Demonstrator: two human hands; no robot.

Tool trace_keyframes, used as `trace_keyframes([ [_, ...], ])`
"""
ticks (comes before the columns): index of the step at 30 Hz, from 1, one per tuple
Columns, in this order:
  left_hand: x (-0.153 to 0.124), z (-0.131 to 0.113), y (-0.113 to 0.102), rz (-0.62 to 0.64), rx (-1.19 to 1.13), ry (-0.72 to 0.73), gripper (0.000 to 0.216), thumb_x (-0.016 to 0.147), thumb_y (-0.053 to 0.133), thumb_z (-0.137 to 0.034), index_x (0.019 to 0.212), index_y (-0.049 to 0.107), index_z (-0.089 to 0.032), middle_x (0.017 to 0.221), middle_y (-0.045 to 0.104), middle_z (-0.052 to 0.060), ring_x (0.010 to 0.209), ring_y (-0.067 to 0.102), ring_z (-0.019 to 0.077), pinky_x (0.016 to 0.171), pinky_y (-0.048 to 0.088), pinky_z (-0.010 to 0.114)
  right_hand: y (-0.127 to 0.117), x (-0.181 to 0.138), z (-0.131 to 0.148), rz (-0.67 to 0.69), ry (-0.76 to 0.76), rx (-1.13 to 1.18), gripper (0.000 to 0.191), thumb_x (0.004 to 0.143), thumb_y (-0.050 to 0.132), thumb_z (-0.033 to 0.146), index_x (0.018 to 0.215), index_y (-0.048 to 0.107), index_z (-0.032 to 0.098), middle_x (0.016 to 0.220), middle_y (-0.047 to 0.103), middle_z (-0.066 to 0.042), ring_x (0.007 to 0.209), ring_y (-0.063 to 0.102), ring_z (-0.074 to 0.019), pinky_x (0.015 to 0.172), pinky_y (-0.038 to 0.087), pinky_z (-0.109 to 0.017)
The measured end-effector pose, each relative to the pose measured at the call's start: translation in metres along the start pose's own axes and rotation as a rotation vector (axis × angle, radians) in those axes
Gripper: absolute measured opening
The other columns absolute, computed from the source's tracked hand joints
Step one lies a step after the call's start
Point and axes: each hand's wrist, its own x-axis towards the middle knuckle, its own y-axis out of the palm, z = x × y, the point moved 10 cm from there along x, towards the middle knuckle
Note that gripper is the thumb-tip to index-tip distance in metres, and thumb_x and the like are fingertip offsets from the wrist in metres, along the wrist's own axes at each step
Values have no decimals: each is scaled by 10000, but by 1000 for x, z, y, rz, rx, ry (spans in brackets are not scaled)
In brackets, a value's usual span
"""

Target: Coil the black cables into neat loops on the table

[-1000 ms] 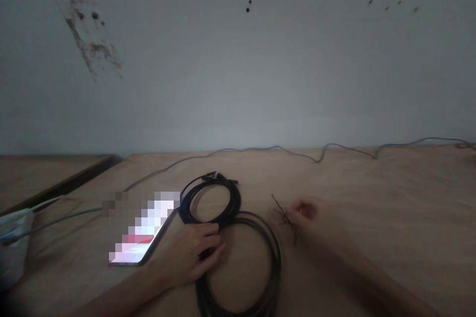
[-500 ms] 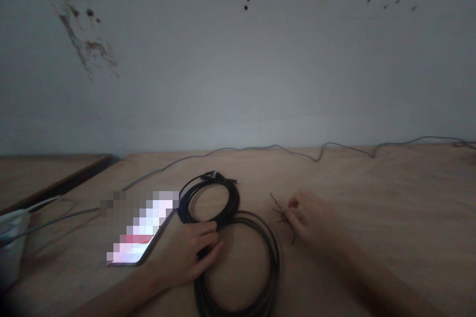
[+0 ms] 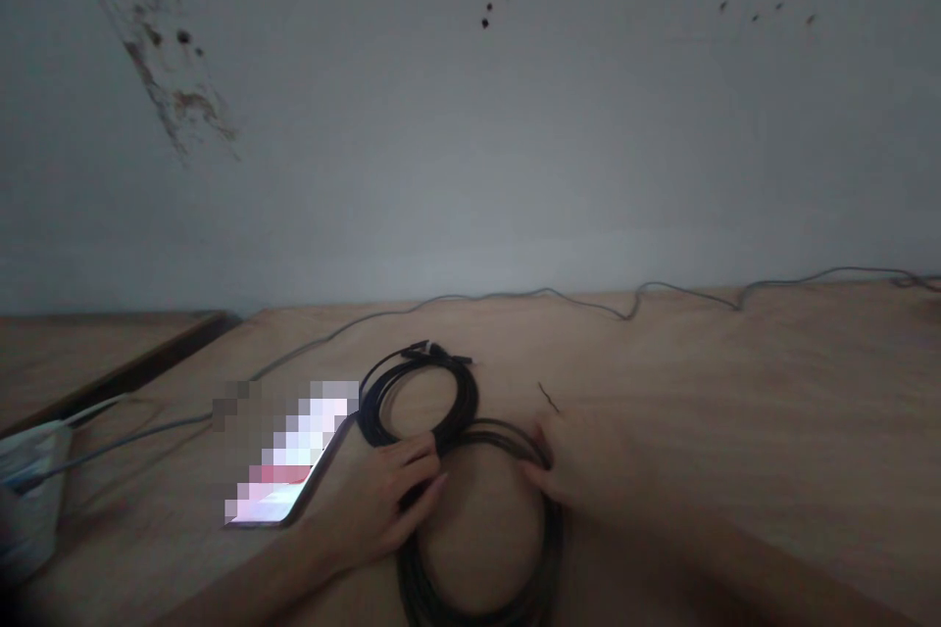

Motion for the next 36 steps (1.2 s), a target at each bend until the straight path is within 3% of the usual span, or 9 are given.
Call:
trace_keyframes([
  [5, 1, 10, -10, -38, -2, -109, 182, 1023, 452, -230, 881, 561, -199, 910, 647, 53, 824, 645, 210, 718, 479, 320, -3, 12, 4, 41, 32, -11, 120, 818, 685, 340, 838, 708, 224, 790, 722, -58, 717, 635, -219, 613, 317, -301],
  [11, 1, 26, -15, -76, -14, -262, 123, 1002, 490, -259, 918, 563, -206, 896, 651, 39, 811, 640, 220, 697, 460, 331, 8, 19, -15, 44, 42, 116, 208, 804, 707, 405, 755, 647, 212, 678, 655, -2, 598, 549, -152, 552, 299, -267],
  [14, 1, 29, -13, -54, -23, -281, 102, 993, 512, -275, 941, 570, -211, 914, 662, 37, 821, 644, 221, 699, 458, 330, 14, 21, -19, 41, 21, 154, 132, 784, 717, 331, 832, 664, 221, 656, 639, 28, 603, 552, -146, 555, 319, -250],
  [17, 1, 30, -11, -32, -26, -289, 103, 992, 519, -284, 948, 579, -213, 909, 668, 34, 817, 647, 221, 693, 452, 327, 16, 21, -15, 57, -16, 204, 185, 771, 713, 280, 950, 696, 236, 657, 652, 44, 593, 559, -142, 547, 332, -241],
  [24, 0, 32, -14, -48, -69, -327, 128, 999, 520, -294, 944, 601, -211, 889, 672, 32, 793, 642, 215, 698, 460, 326, 5, 15, -14, 98, 0, 269, 168, 763, 753, 371, 822, 751, 213, 637, 678, 11, 557, 575, -145, 516, 331, -243],
  [28, -3, 39, -25, -155, -123, -374, 110, 999, 548, -303, 987, 607, -211, 883, 662, 33, 793, 636, 213, 707, 475, 318, -10, 21, 10, 60, -93, 410, 199, 828, 712, 349, 953, 793, 218, 681, 717, 8, 579, 591, -144, 523, 364, -236],
  [32, -5, 44, -43, -278, -137, -327, 150, 1012, 483, -239, 1062, 622, -210, 977, 661, 58, 873, 637, 225, 778, 500, 334, -29, 44, 44, -92, -220, 455, 275, 946, 614, 432, 974, 803, 235, 732, 742, -11, 619, 594, -164, 573, 420, -253],
  [36, 2, 51, -49, -206, -86, -227, 302, 916, 420, -77, 1005, 673, -217, 1089, 659, 76, 1034, 624, 250, 909, 503, 380, -26, 63, 43, -123, -196, 496, 376, 967, 589, 509, 1142, 792, 245, 903, 795, -45, 646, 625, -175, 582, 446, -268],
])
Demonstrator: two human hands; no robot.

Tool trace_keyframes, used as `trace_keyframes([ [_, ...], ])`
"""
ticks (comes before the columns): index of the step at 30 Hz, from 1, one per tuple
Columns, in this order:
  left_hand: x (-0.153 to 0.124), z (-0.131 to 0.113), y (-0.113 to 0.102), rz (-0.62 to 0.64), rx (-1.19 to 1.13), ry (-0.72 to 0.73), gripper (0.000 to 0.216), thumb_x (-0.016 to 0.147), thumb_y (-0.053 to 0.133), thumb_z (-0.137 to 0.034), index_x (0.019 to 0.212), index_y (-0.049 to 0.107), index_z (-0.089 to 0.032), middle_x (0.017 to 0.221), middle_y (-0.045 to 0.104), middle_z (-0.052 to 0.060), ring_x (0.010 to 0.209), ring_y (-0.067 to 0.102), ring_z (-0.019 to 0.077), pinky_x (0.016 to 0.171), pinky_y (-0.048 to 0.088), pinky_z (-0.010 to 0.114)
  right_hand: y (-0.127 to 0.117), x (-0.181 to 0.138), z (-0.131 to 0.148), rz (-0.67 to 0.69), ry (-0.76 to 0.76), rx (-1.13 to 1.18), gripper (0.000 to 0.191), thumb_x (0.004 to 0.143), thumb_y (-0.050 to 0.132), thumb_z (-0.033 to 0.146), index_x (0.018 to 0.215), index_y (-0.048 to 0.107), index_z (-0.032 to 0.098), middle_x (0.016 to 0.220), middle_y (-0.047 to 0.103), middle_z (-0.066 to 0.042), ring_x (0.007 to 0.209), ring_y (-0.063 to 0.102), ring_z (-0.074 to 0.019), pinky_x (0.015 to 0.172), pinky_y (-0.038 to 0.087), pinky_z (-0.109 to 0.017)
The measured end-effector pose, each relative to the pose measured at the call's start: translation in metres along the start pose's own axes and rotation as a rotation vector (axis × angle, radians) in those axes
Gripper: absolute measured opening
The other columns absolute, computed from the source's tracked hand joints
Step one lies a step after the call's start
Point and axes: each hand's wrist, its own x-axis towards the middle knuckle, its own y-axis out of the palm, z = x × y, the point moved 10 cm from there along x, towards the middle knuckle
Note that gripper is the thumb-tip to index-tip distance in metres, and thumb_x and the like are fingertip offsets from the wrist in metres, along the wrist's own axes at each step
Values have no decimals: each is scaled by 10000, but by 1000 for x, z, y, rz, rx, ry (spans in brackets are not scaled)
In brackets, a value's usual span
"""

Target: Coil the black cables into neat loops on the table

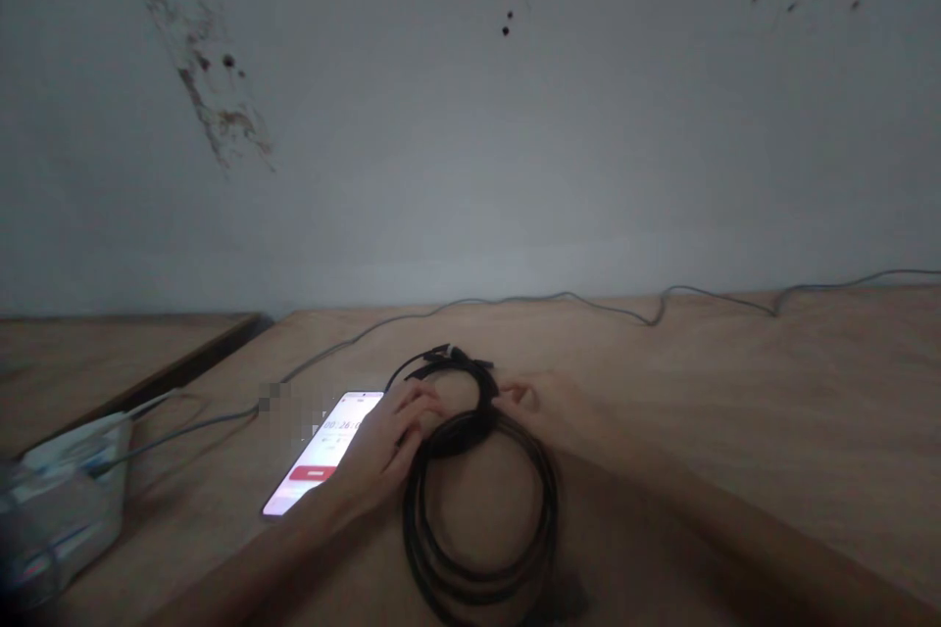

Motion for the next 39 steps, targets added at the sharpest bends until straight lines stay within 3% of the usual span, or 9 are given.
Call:
trace_keyframes([
  [3, 2, -8, 12, 230, -4, 177, 461, 725, 452, 17, 1007, 707, -242, 1173, 702, 40, 1138, 619, 245, 1024, 468, 409, -12, -7, -22, -49, 64, -81, 402, 987, 538, 516, 1123, 793, 236, 815, 773, -40, 616, 607, -175, 571, 425, -275],
  [6, -4, -13, 23, 438, 53, 291, 475, 671, 519, -1, 996, 739, -270, 1325, 690, 17, 1256, 595, 282, 1090, 439, 471, -26, -27, -41, -59, 115, -155, 431, 1001, 497, 546, 1024, 792, 233, 691, 711, -18, 605, 589, -184, 568, 389, -286],
  [9, -8, -18, 19, 468, 96, 346, 412, 632, 559, -10, 915, 730, -255, 1352, 696, 8, 1339, 555, 308, 1137, 403, 509, -38, -50, -49, -73, 135, -187, 462, 1008, 466, 544, 880, 764, 214, 658, 673, -20, 605, 573, -186, 588, 376, -301],
  [14, -14, -24, 7, 443, 120, 402, 300, 697, 652, -104, 949, 716, -254, 1310, 724, 26, 1302, 594, 309, 1151, 400, 492, -45, -73, -61, -125, 201, -120, 483, 1007, 452, 556, 830, 737, 208, 729, 717, -48, 685, 630, -211, 614, 401, -306],
  [22, -36, -20, 1, 503, 168, 442, 454, 664, 659, -151, 1109, 686, -236, 1353, 710, 45, 1341, 563, 335, 1200, 334, 522, -39, -75, -72, -141, 220, -128, 484, 1000, 435, 554, 822, 732, 215, 739, 726, -52, 693, 643, -225, 632, 405, -315],
  [26, -44, -22, 6, 542, 208, 484, 300, 807, 700, -190, 1104, 688, -234, 1329, 724, 44, 1348, 572, 305, 1200, 350, 475, -41, -77, -71, -142, 209, -111, 482, 1006, 426, 541, 878, 758, 215, 777, 748, -58, 688, 644, -221, 625, 407, -314],
  [31, -46, -21, 4, 406, 310, 592, 168, 979, 610, -108, 1042, 700, -236, 1171, 784, 22, 1288, 635, 233, 1191, 377, 405, -40, -78, -74, -124, 209, -101, 508, 1019, 368, 514, 812, 725, 218, 766, 738, -68, 747, 674, -241, 679, 456, -329],
  [34, -45, -24, -4, 305, 353, 651, 269, 1060, 473, -88, 988, 701, -213, 1059, 794, 42, 1190, 679, 216, 1134, 431, 388, -41, -78, -78, -135, 207, -134, 506, 1015, 364, 518, 792, 707, 221, 785, 747, -72, 756, 673, -244, 690, 459, -336],
  [39, -35, -18, -12, 220, 344, 536, 289, 1108, 435, -230, 1064, 720, -222, 924, 765, 49, 925, 693, 209, 928, 524, 357, -39, -76, -86, -117, 223, -167, 507, 1027, 362, 504, 796, 711, 218, 797, 753, -72, 764, 676, -243, 707, 466, -345],
])
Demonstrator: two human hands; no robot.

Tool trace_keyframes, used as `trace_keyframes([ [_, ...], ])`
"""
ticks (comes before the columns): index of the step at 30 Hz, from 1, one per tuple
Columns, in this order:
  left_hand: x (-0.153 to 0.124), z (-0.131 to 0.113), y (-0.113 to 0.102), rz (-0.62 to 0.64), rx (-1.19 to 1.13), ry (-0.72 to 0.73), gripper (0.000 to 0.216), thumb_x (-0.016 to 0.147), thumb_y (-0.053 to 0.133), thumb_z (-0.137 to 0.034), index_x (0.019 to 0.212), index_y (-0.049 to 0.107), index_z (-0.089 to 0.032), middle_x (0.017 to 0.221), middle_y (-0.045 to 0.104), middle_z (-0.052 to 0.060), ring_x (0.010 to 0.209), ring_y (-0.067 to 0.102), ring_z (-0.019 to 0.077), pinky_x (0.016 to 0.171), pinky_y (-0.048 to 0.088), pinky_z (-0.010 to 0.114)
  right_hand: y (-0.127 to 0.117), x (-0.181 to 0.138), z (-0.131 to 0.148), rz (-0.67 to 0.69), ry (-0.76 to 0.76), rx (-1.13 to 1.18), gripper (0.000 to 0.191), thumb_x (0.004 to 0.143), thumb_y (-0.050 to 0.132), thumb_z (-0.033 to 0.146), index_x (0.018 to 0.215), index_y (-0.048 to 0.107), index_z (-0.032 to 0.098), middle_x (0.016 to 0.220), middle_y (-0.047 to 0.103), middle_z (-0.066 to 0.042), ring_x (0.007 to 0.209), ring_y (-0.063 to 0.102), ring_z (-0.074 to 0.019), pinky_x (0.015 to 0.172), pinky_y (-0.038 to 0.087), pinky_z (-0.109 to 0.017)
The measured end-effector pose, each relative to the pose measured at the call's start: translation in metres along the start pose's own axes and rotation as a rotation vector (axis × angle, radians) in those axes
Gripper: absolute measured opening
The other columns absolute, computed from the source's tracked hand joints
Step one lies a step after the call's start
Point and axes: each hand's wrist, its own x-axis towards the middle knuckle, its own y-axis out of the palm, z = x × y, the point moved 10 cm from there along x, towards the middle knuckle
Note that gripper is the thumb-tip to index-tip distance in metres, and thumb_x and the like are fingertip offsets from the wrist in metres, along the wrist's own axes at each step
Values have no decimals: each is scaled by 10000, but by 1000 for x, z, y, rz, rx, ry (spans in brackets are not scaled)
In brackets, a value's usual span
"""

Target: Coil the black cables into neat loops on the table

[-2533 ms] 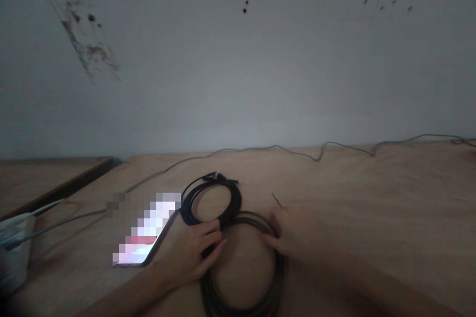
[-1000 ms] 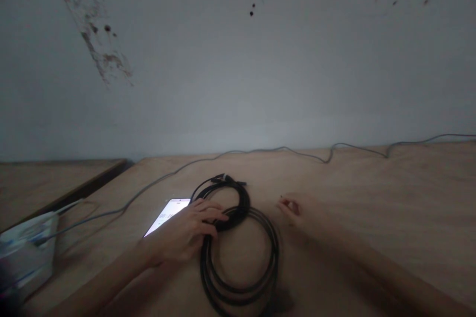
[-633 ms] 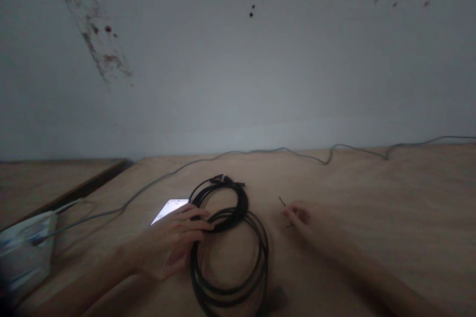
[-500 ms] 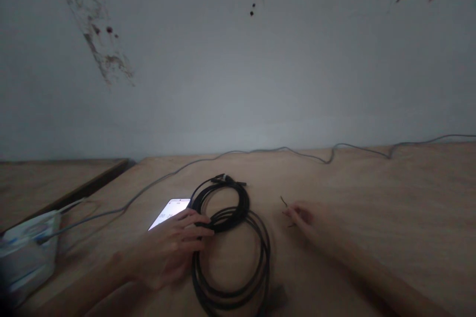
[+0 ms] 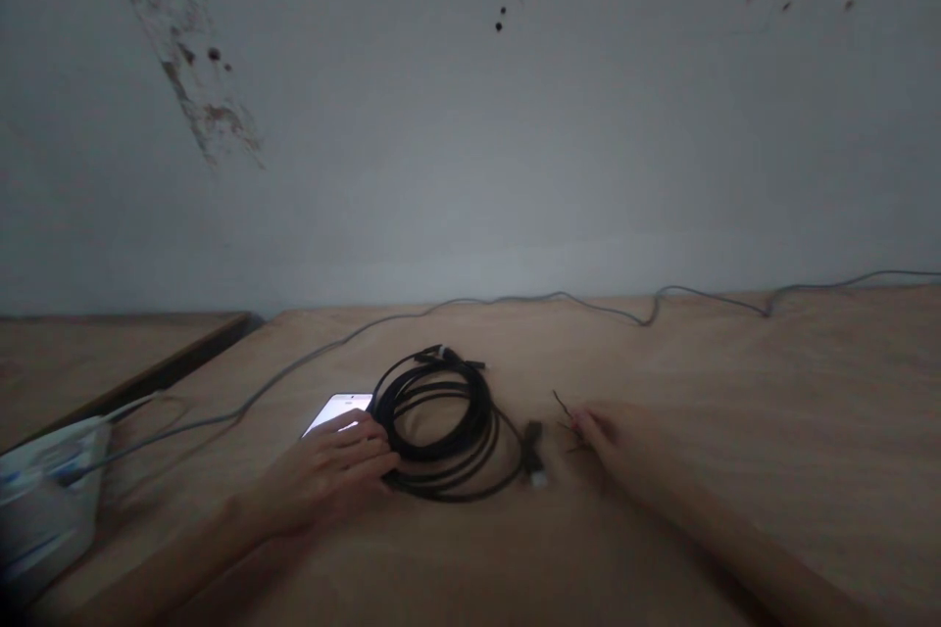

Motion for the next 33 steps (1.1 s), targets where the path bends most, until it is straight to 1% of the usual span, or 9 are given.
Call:
trace_keyframes([
  [4, 4, -1, 7, -22, 12, -31, 332, 1104, 478, -380, 965, 720, -200, 780, 712, 35, 768, 635, 202, 797, 497, 341, 4, 1, 2, 26, -21, -88, 462, 1022, 402, 490, 870, 741, 215, 851, 756, -83, 774, 667, -243, 718, 472, -354],
  [8, 11, -7, 12, -64, -14, -54, 336, 1090, 504, -416, 968, 714, -184, 787, 719, 41, 746, 623, 208, 740, 466, 340, 5, -1, 12, 46, -85, -129, 358, 966, 510, 485, 929, 756, 228, 873, 754, -82, 784, 681, -250, 726, 492, -359],
  [13, 26, -8, 24, -53, -65, -181, 304, 1059, 560, -406, 905, 715, -195, 817, 719, 55, 791, 655, 223, 776, 482, 354, 4, -3, 19, 82, -111, -130, 345, 970, 531, 484, 905, 755, 229, 872, 759, -83, 806, 700, -252, 742, 498, -355],
  [18, 40, -4, 40, 30, -122, -301, 221, 985, 663, -390, 874, 674, -200, 867, 721, 44, 821, 680, 235, 835, 500, 382, 2, -3, 11, 84, -56, -150, 364, 979, 514, 498, 968, 763, 233, 856, 747, -71, 734, 675, -231, 701, 487, -347],
  [21, 43, -5, 42, 52, -137, -300, 217, 987, 662, -370, 858, 642, -196, 863, 711, 45, 827, 680, 242, 833, 496, 378, 2, -3, 13, 75, -79, -134, 342, 975, 506, 452, 949, 761, 225, 847, 738, -75, 724, 663, -228, 699, 482, -345],
  [26, 40, -10, 46, 146, -120, -290, 196, 1035, 584, -383, 968, 610, -201, 857, 702, 45, 769, 677, 240, 670, 478, 309, 2, -2, 15, 78, -67, -133, 341, 976, 513, 456, 948, 770, 234, 834, 719, -66, 678, 635, -218, 658, 457, -334],
  [28, 40, -15, 49, 188, -95, -255, 193, 1059, 541, -380, 1017, 602, -202, 844, 703, 42, 744, 681, 241, 650, 477, 308, 1, -2, 15, 69, -62, -131, 345, 978, 517, 466, 948, 772, 234, 838, 711, -68, 688, 637, -223, 665, 459, -337],
  [30, 42, -20, 51, 194, -57, -221, 211, 1074, 513, -385, 1036, 601, -196, 840, 707, 49, 749, 687, 249, 655, 485, 315, 1, -2, 16, 63, -65, -133, 345, 985, 511, 461, 952, 767, 232, 853, 708, -74, 726, 649, -234, 689, 468, -345],
  [33, 48, -27, 51, 146, -1, -168, 274, 1096, 475, -404, 998, 606, -184, 831, 708, 59, 768, 687, 250, 672, 494, 321, 1, -3, 15, 63, -66, -143, 336, 989, 495, 432, 949, 756, 224, 850, 710, -83, 752, 656, -246, 710, 476, -358],
])
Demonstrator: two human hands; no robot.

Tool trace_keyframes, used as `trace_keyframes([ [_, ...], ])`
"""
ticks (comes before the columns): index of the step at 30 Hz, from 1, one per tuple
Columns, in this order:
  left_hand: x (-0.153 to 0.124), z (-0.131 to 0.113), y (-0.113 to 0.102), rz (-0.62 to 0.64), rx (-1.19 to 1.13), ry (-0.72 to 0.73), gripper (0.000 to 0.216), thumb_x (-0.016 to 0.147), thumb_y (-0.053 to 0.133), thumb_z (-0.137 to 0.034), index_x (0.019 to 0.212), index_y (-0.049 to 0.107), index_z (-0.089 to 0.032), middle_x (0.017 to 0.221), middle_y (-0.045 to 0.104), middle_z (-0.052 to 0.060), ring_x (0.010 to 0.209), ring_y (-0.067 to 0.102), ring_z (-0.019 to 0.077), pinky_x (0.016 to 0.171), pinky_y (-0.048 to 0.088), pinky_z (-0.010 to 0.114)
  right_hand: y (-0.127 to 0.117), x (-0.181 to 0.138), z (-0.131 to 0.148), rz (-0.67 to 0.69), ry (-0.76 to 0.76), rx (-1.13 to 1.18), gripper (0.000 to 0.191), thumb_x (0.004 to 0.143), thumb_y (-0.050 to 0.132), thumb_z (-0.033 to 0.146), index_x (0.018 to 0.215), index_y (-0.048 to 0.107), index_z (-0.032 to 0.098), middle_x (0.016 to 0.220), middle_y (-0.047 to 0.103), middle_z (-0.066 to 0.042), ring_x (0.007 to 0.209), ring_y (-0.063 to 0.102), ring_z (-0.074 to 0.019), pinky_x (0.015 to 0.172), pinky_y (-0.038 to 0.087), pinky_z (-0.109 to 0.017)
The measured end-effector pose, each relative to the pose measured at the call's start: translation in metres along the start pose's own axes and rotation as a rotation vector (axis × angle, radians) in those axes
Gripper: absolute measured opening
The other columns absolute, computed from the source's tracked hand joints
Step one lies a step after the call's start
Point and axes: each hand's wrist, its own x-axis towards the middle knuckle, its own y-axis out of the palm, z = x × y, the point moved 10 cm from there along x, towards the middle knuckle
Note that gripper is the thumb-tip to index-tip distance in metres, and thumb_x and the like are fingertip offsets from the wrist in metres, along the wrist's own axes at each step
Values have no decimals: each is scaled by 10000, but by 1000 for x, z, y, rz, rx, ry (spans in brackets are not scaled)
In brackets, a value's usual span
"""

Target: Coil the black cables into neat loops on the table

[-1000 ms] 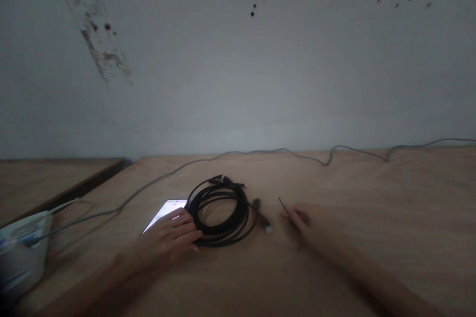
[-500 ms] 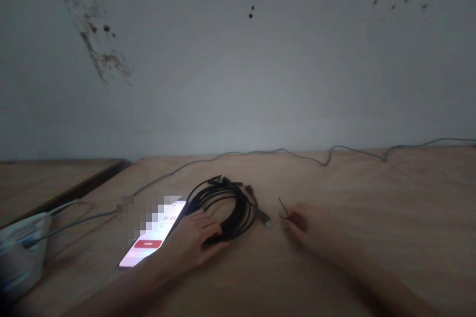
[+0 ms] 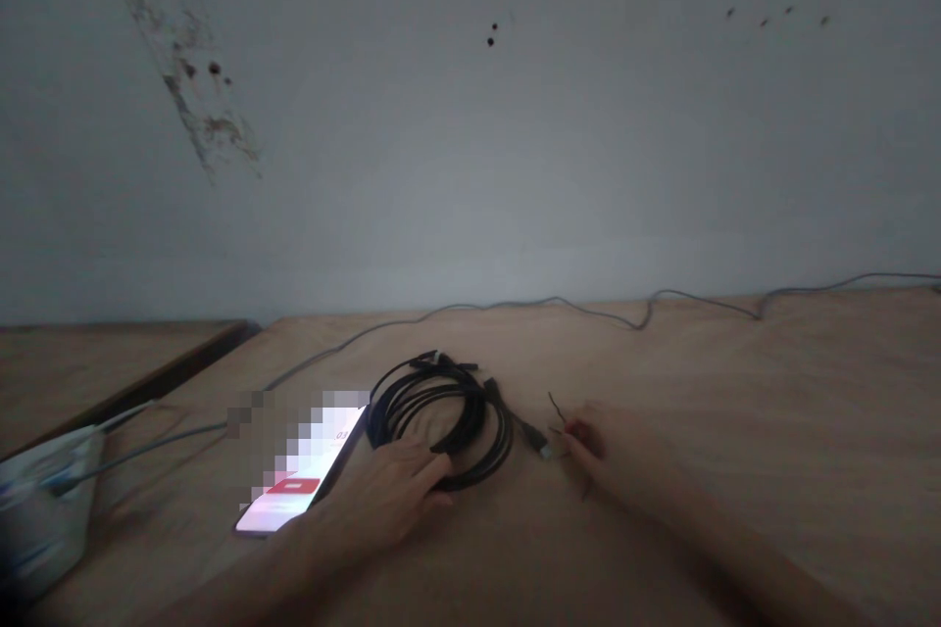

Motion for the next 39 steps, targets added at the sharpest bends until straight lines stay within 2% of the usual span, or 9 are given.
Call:
trace_keyframes([
  [4, 2, -10, -21, -212, 48, 82, 363, 1132, 372, -362, 934, 607, -169, 792, 687, 52, 743, 666, 230, 692, 495, 330, 0, 0, -3, -13, 5, 5, 343, 990, 480, 426, 951, 752, 221, 859, 715, -90, 754, 658, -254, 714, 484, -371],
  [8, -6, -2, -46, -446, 176, 4, 337, 1135, 347, -254, 986, 630, -148, 811, 693, 68, 761, 670, 235, 721, 489, 347, 3, 1, -3, 7, -18, 33, 354, 990, 475, 440, 949, 753, 224, 864, 721, -86, 763, 667, -248, 717, 499, -361],
  [10, -6, 7, -43, -428, 222, -63, 325, 1126, 369, -232, 956, 634, -153, 788, 689, 67, 748, 671, 244, 727, 494, 361, 4, 2, -4, 13, -23, 30, 364, 993, 468, 450, 957, 754, 225, 868, 721, -81, 763, 668, -243, 721, 503, -359],
  [14, -3, 28, -13, -246, 208, -249, 230, 1093, 458, -227, 982, 647, -158, 801, 711, 71, 754, 697, 268, 705, 520, 367, 4, 2, -7, 6, -16, 10, 354, 992, 479, 457, 954, 749, 230, 891, 726, -75, 762, 667, -234, 720, 496, -358],
  [18, -2, 33, 11, -110, 130, -349, 149, 1057, 528, -211, 1108, 653, -149, 1005, 757, 107, 931, 730, 289, 793, 569, 386, 4, 3, -6, 7, -17, -5, 313, 985, 495, 425, 941, 743, 239, 875, 732, -73, 737, 660, -234, 691, 486, -358],
  [21, -1, 32, 11, -121, 87, -326, 181, 1054, 541, -246, 1163, 653, -155, 1150, 741, 122, 1081, 702, 306, 919, 565, 431, 4, 3, -5, -3, -30, 16, 292, 981, 500, 396, 943, 738, 231, 870, 729, -81, 733, 660, -234, 688, 489, -360],
  [24, -3, 34, 7, -143, 34, -288, 201, 1031, 588, -302, 1173, 658, -176, 1161, 732, 110, 1112, 684, 309, 967, 551, 453, 3, 3, -5, -27, -38, 20, 293, 980, 503, 391, 951, 743, 226, 867, 721, -87, 738, 663, -244, 688, 491, -368],
  [32, -11, 36, -7, -170, -18, -323, 86, 900, 623, -197, 968, 675, -187, 1046, 732, 103, 1030, 676, 319, 949, 520, 496, 0, -1, -5, -68, -55, -1, 281, 987, 514, 388, 922, 745, 241, 885, 713, -73, 776, 681, -247, 727, 503, -369],
  [39, -11, 32, -2, -205, -48, -260, 108, 994, 585, -208, 1041, 678, -180, 1012, 742, 87, 961, 688, 297, 964, 494, 519, 6, -1, -8, -48, -71, 33, 265, 985, 519, 380, 969, 750, 252, 951, 731, -75, 867, 700, -259, 803, 521, -394],
])
